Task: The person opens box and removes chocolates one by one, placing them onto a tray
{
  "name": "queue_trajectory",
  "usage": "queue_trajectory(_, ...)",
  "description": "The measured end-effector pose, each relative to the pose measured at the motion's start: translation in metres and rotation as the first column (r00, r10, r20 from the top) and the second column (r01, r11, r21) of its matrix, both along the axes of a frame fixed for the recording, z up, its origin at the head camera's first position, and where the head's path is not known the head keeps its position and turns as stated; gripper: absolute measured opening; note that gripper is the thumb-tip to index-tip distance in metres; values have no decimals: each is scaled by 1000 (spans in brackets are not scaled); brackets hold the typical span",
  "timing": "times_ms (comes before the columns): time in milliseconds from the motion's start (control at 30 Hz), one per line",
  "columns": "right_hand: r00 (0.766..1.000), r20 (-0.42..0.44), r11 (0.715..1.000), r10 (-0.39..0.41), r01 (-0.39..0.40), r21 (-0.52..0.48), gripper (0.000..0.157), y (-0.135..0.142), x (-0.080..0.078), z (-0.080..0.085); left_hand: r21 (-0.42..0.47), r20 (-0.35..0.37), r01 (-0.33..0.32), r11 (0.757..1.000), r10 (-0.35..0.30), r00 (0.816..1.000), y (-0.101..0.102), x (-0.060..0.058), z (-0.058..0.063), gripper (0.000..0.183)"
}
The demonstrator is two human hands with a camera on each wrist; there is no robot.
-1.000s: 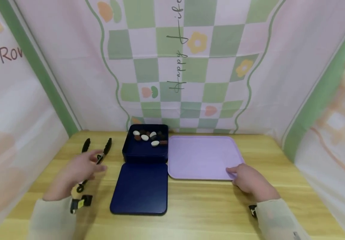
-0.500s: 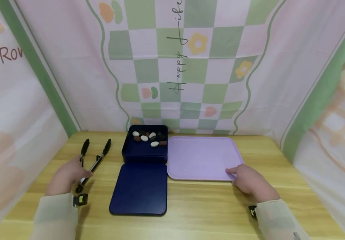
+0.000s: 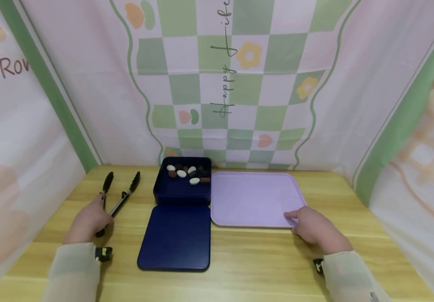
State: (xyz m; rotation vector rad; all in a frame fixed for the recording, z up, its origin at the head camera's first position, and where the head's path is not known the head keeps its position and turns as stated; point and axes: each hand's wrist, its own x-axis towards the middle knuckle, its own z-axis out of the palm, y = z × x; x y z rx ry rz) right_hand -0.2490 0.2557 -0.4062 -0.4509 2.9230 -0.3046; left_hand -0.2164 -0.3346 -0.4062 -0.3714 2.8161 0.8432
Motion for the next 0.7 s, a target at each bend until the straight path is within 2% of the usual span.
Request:
queue_trajectory(100, 1000, -1, 1000, 3, -3, 0, 47, 0, 0, 0, -67, 4, 16, 998, -16, 1000, -1, -2, -2, 90)
queue_trajectory(200, 1000, 3, 1000, 0, 0, 0, 47, 0, 0, 0, -105, 10, 25, 994, -24, 1000, -1, -3, -3, 64)
queue_trajectory(233, 1000, 1, 1000, 1, -1, -1, 47, 0, 1, 0, -114, -9, 18, 993, -20, 1000, -2, -4, -4, 51)
queue_trajectory(300, 1000, -5, 1000, 0, 0, -3, 48, 0, 1, 0, -109, -44, -11, 994, 7, 999, -5, -4, -3, 40)
queue_trajectory(367, 1000, -8, 1000, 1, -1, -4, 48, 0, 1, 1, -108, -99, -59, 992, 48, 994, -8, -3, -2, 42)
queue_trajectory(433, 1000, -11, 1000, 0, 0, -4, 48, 0, 1, 1, -99, -168, -117, 988, 99, 981, -10, -3, 0, 50)
queue_trajectory(467, 1000, -9, 1000, -2, 2, -3, 48, 0, 1, 0, -79, -200, -150, 986, 131, 971, -10, -3, 2, 56)
queue_trajectory(567, 1000, 1, 1000, -10, 10, 0, 48, 0, 0, 0, 23, -302, -248, 969, 243, 922, -9, -3, 8, 69)
queue_trajectory(633, 1000, 3, 1000, -14, 14, 0, 47, 1, 0, -1, 137, -349, -298, 945, 327, 878, -8, -2, 12, 74)
queue_trajectory(700, 1000, 4, 1000, -16, 16, -2, 47, 1, 1, -1, 257, -383, -344, 903, 422, 822, -5, -1, 18, 75)
